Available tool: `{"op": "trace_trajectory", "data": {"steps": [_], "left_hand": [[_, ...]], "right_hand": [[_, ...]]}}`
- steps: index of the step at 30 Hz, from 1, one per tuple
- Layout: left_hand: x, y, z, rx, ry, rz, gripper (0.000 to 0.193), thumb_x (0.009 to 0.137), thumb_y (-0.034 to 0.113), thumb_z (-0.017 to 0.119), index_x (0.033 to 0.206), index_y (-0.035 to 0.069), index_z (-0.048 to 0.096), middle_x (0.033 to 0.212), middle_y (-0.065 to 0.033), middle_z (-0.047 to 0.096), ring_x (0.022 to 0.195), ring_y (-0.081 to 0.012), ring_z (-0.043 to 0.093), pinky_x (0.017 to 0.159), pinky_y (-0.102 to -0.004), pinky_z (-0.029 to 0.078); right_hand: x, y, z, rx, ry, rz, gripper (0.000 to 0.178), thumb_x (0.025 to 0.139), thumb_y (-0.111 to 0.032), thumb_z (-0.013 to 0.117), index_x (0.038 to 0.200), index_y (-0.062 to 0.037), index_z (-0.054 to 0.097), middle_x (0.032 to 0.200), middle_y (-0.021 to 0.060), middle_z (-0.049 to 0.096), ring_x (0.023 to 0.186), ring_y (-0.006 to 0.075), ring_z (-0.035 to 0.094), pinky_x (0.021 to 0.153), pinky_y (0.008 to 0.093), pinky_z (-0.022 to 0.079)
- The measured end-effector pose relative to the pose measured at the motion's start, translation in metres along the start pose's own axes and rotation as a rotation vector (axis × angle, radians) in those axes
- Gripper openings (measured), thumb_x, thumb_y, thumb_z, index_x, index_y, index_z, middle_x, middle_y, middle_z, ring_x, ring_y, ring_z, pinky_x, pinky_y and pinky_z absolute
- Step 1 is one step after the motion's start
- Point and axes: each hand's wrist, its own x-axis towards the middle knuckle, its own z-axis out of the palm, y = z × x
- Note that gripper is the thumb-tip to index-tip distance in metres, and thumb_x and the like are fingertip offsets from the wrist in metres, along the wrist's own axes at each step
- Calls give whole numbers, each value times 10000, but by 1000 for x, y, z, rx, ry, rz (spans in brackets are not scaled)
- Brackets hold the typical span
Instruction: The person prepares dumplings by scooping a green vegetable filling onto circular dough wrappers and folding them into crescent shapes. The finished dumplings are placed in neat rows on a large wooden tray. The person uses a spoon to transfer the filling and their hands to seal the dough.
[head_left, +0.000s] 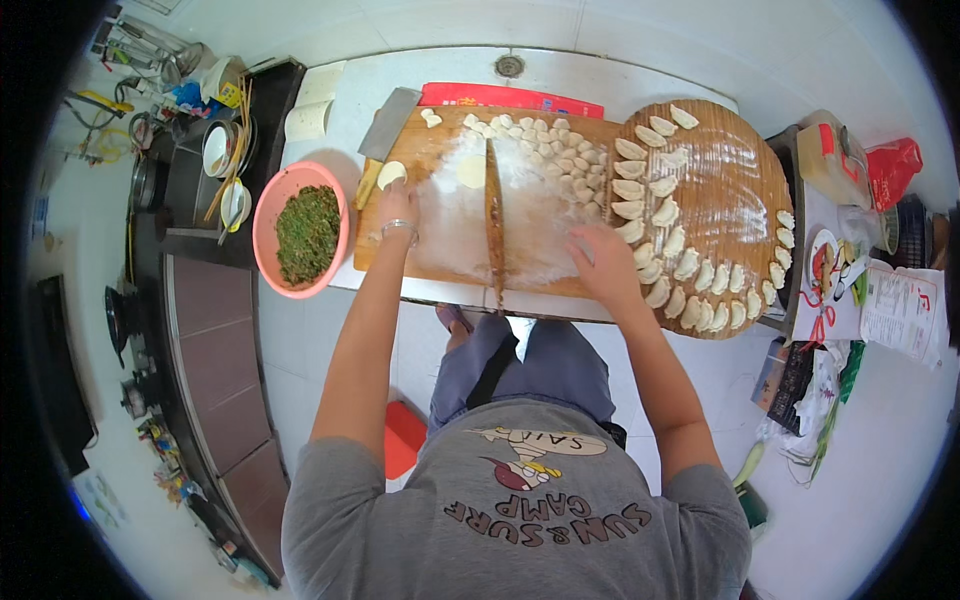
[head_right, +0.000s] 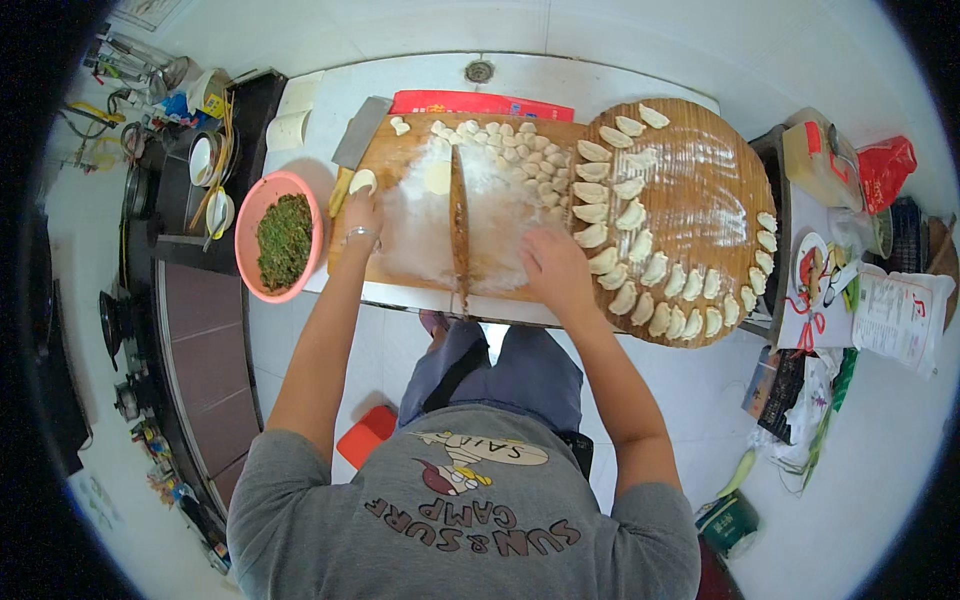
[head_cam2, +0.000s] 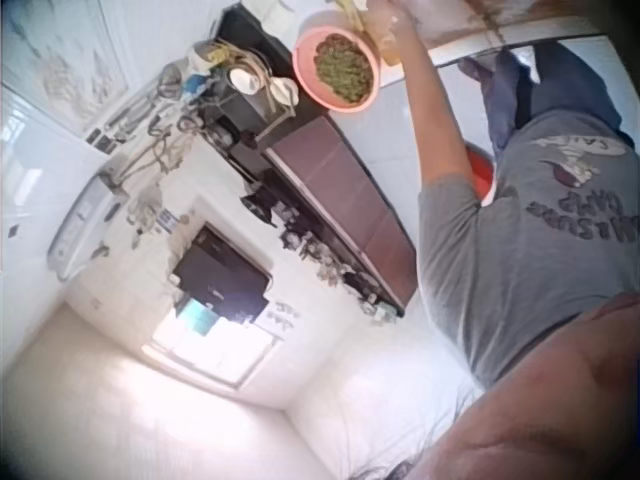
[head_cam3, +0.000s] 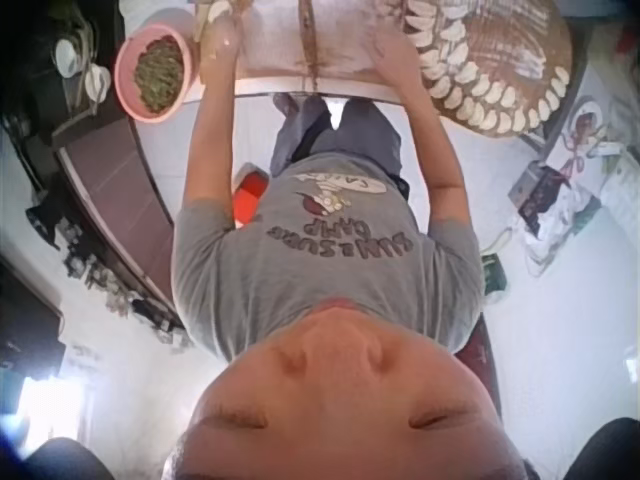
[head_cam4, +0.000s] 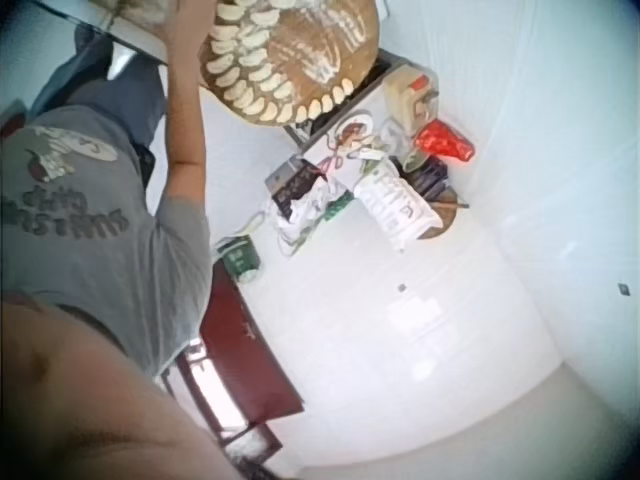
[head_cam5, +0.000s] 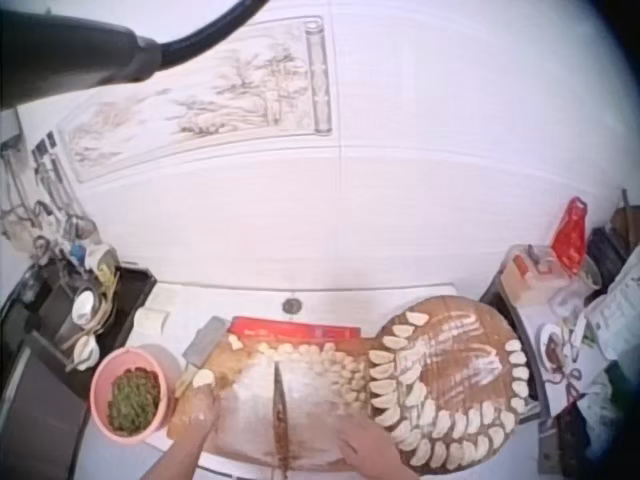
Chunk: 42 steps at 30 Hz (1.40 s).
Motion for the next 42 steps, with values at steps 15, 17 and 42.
{"op": "trace_trajectory", "data": {"steps": [15, 17, 42], "left_hand": [[116, -54, 10, 314, -524, 376, 264, 807, 103, 564, 1067, 75, 538, 1091, -112, 568, 1046, -296, 538, 891, -383, 445], [120, -66, 12, 282, -468, 492, 212, 804, 131, 577, 1007, 74, 556, 1088, -125, 574, 1046, -305, 546, 880, -400, 447], [-21, -98, -97, -1666, -559, -398, 152, 851, 41, 537, 1003, 36, 545, 913, -35, 606, 797, -157, 590, 700, -263, 479]], "right_hand": [[-13, -99, 129, 92, 126, 343, 140, 777, -96, 640, 891, -15, 639, 853, 160, 632, 801, 350, 602, 707, 413, 476], [-12, -109, 138, 109, 131, 335, 134, 777, -88, 639, 886, -10, 637, 847, 160, 632, 799, 348, 605, 704, 409, 477], [18, -150, 242, 328, -66, 358, 231, 839, -144, 607, 1005, 16, 628, 888, 185, 652, 793, 285, 651, 713, 364, 503]]}}
